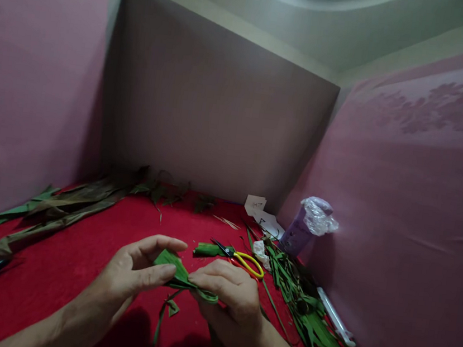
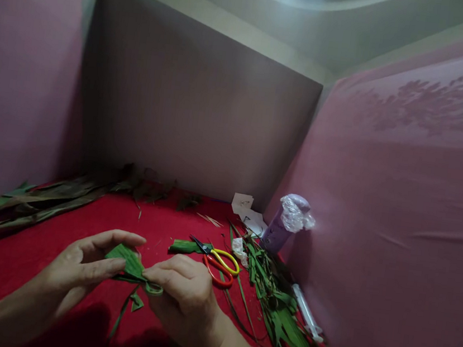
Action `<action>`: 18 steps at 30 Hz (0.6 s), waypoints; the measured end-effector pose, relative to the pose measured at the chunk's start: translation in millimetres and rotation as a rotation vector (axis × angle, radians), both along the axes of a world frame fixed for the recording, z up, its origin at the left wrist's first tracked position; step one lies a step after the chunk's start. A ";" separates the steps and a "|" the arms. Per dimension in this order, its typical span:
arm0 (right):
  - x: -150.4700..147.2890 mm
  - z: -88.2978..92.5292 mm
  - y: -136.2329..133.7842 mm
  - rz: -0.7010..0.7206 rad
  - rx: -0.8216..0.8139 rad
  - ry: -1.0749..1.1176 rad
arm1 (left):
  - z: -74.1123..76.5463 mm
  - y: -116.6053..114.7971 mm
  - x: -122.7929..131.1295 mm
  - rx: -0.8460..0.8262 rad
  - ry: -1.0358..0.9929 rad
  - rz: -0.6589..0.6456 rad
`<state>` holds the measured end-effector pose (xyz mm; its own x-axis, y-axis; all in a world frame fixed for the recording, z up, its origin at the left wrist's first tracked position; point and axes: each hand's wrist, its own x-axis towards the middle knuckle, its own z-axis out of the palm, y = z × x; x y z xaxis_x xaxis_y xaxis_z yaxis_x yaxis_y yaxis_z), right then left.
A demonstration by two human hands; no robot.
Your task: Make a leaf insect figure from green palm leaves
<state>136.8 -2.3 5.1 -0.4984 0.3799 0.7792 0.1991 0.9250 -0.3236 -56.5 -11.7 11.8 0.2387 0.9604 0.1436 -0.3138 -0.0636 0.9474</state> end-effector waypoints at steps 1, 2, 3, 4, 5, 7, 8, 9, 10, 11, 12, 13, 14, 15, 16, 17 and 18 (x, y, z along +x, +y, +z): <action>-0.3 0.5 -0.6 -0.007 0.004 0.004 | -0.8 -0.1 0.0 0.005 0.007 0.006; -0.7 1.1 -1.1 -0.014 0.006 0.009 | -1.5 0.1 -0.3 0.012 0.016 0.012; -1.2 1.7 -1.6 -0.020 0.006 0.011 | -2.2 0.3 -0.8 0.023 0.024 0.019; -1.6 2.1 -1.9 -0.026 0.004 0.011 | -2.8 0.5 -1.3 0.036 0.032 0.025; -2.0 2.2 -2.1 -0.032 0.000 0.012 | -3.2 0.7 -1.9 0.050 0.041 0.031; -2.3 1.2 -1.8 -0.044 -0.007 0.018 | -3.5 0.6 -2.9 0.075 0.055 0.045; -2.3 0.2 -1.5 -0.050 -0.008 0.022 | -3.3 0.2 -3.1 0.085 0.061 0.053; -2.1 -0.8 -1.1 -0.056 -0.009 0.026 | -2.9 -0.5 -3.1 0.091 0.070 0.060; -1.8 -1.9 -0.8 -0.058 -0.009 0.026 | -2.3 -1.3 -2.7 0.095 0.076 0.070; -1.6 -2.6 -0.6 -0.058 -0.011 0.023 | -1.6 -2.2 -2.0 0.098 0.074 0.083; -1.3 -3.1 -0.6 -0.057 -0.015 0.018 | -0.9 -3.0 -1.1 0.099 0.068 0.100; -1.3 -3.1 -0.8 -0.055 -0.016 0.016 | -0.3 -3.8 -0.1 0.098 0.058 0.119; -1.4 -2.9 -1.0 -0.053 -0.017 0.017 | 0.2 -4.4 1.1 0.096 0.046 0.136; -1.6 -2.4 -1.3 -0.051 -0.013 0.022 | 0.5 -4.7 2.1 0.096 0.034 0.145; -2.0 -1.8 -1.5 -0.051 -0.008 0.028 | 0.6 -4.8 3.1 0.095 0.028 0.149; -2.5 -1.4 -1.5 -0.051 -0.003 0.033 | 0.5 -4.7 3.8 0.093 0.026 0.144; -2.8 -1.1 -1.4 -0.049 0.004 0.037 | 0.3 -4.5 4.3 0.091 0.027 0.139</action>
<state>134.0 -3.6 4.0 -0.4506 0.4003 0.7980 0.2322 0.9156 -0.3282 -52.2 -16.2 12.1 0.1090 0.9678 0.2270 -0.2708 -0.1908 0.9436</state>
